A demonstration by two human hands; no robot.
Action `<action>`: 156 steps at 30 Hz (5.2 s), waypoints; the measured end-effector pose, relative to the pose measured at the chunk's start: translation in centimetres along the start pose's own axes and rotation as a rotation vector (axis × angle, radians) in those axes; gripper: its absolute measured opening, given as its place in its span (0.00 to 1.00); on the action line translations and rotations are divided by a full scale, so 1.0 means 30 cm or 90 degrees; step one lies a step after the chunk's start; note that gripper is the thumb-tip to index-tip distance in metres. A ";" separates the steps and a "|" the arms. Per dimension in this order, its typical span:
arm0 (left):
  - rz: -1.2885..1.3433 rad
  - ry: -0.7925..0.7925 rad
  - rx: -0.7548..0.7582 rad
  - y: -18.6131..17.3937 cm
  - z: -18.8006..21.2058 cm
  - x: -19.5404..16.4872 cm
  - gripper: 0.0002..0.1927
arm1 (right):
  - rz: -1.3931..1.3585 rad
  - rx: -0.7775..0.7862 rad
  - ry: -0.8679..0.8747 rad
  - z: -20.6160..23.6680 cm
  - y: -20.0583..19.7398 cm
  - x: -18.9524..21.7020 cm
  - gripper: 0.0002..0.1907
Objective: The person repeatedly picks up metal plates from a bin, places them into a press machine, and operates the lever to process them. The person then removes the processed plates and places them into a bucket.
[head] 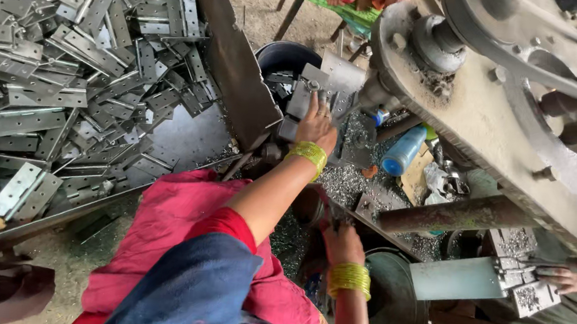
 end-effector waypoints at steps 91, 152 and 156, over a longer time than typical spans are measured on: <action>0.004 -0.018 -0.064 -0.008 0.076 -0.033 0.13 | -0.012 0.034 -0.042 0.029 -0.033 0.082 0.21; 0.044 0.010 0.106 0.033 0.134 -0.006 0.23 | -0.142 0.011 -0.003 -0.013 0.195 -0.058 0.27; 0.004 -0.012 0.009 -0.048 0.137 0.016 0.22 | -0.171 -0.044 -0.038 -0.014 0.151 -0.059 0.26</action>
Point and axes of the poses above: each hand's wrist, its own z-axis away from the middle knuckle, its own y-axis out of the palm, x = y × z, the point moved 7 cm from there along -z, towards the middle knuckle, and after that the axes turned 4 degrees about y, right-handed, at the moved point
